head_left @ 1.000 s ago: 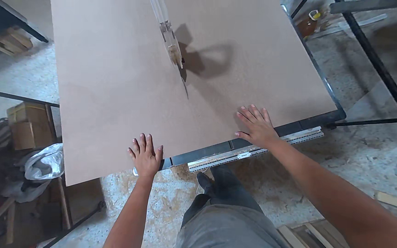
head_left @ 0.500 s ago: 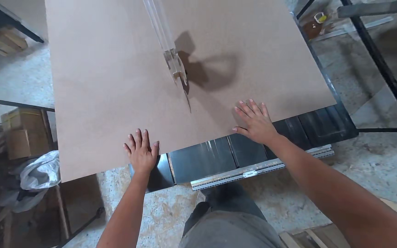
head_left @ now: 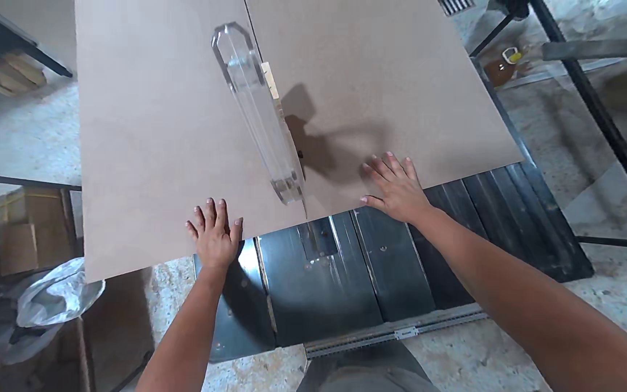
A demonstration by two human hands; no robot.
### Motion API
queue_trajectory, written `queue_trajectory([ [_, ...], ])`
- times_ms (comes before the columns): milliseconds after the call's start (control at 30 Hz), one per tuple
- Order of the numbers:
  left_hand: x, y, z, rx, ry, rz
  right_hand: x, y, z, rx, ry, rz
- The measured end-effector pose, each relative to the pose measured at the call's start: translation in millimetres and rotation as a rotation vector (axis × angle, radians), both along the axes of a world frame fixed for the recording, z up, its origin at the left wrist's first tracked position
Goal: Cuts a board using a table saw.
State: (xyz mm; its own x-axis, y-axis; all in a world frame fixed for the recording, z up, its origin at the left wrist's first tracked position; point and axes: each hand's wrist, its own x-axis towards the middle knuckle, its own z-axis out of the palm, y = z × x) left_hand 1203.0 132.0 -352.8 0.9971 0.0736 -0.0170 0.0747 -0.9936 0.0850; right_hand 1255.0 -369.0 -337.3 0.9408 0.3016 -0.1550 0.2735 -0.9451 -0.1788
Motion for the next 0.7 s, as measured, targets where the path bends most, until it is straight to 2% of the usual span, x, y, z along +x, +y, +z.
queue_trajectory([
  [100, 33, 7, 5, -0.053, -0.024, -0.016, 37, 0, -3, 0.009, -0.008, 0.014],
  [200, 67, 22, 29, -0.107, 0.003, -0.056, 77, -8, 8, 0.075, -0.019, 0.028],
  [367, 83, 44, 60, -0.139, 0.129, -0.065, 104, -26, 18, 0.036, 0.036, 0.066],
  [633, 140, 66, 144, -0.292, 0.434, -0.052, 132, -30, 65, -0.009, 0.103, 0.082],
  [700, 162, 58, 173, -0.337, 0.514, 0.036, 146, -30, 86, 0.009, 0.163, 0.072],
])
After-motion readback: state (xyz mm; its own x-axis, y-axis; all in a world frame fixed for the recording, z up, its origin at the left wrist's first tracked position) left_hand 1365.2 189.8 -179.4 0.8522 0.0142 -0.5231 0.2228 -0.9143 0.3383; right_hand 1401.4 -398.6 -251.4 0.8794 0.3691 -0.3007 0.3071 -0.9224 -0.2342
